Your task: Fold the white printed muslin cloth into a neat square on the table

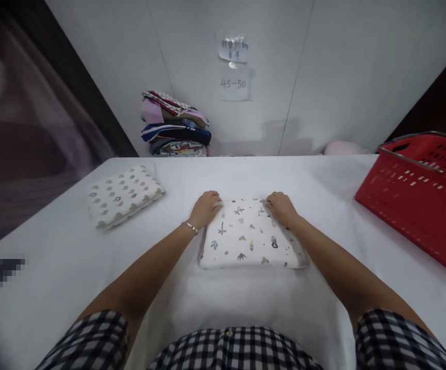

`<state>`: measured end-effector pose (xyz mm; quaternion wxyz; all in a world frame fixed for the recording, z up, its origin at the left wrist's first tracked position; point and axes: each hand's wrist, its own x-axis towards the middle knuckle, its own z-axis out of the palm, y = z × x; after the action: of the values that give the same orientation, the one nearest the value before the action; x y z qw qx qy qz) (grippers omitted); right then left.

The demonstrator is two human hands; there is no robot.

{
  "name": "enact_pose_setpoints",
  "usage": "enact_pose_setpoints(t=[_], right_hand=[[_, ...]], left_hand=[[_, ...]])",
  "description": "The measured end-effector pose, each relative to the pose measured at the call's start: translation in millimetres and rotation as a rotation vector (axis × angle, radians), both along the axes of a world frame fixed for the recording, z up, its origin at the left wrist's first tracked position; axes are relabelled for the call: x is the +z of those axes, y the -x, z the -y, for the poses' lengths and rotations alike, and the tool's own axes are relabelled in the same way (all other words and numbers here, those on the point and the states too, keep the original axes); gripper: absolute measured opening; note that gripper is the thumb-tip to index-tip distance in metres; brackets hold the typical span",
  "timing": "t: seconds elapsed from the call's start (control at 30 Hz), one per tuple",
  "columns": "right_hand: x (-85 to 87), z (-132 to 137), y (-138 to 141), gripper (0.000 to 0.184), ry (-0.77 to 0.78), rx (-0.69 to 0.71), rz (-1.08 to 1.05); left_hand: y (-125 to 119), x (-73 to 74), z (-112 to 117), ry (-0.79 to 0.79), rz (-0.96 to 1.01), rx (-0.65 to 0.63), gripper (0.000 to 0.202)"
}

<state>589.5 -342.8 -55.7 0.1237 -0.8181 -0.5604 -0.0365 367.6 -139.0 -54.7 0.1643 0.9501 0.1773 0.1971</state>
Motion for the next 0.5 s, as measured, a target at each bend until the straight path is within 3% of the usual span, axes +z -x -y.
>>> enact_pose_setpoints(t=[0.1, 0.27, 0.4, 0.5], right_hand=[[0.9, -1.1, 0.2, 0.015, -0.014, 0.002, -0.018], [-1.7, -3.2, -2.1, 0.009, -0.094, -0.041, -0.184], [-3.9, -6.1, -7.3, 0.01, -0.103, -0.129, -0.373], [-3.1, -9.8, -10.0, 0.013, -0.024, -0.17, -0.364]], left_hand=[[-2.0, 0.9, -2.4, 0.016, -0.024, -0.027, 0.013], [-8.1, 2.3, -8.5, 0.171, 0.001, -0.02, 0.006], [-15.1, -0.3, -10.2, 0.387, 0.018, 0.105, 0.011], [-20.4, -5.4, -10.1, 0.463, -0.016, 0.209, 0.015]])
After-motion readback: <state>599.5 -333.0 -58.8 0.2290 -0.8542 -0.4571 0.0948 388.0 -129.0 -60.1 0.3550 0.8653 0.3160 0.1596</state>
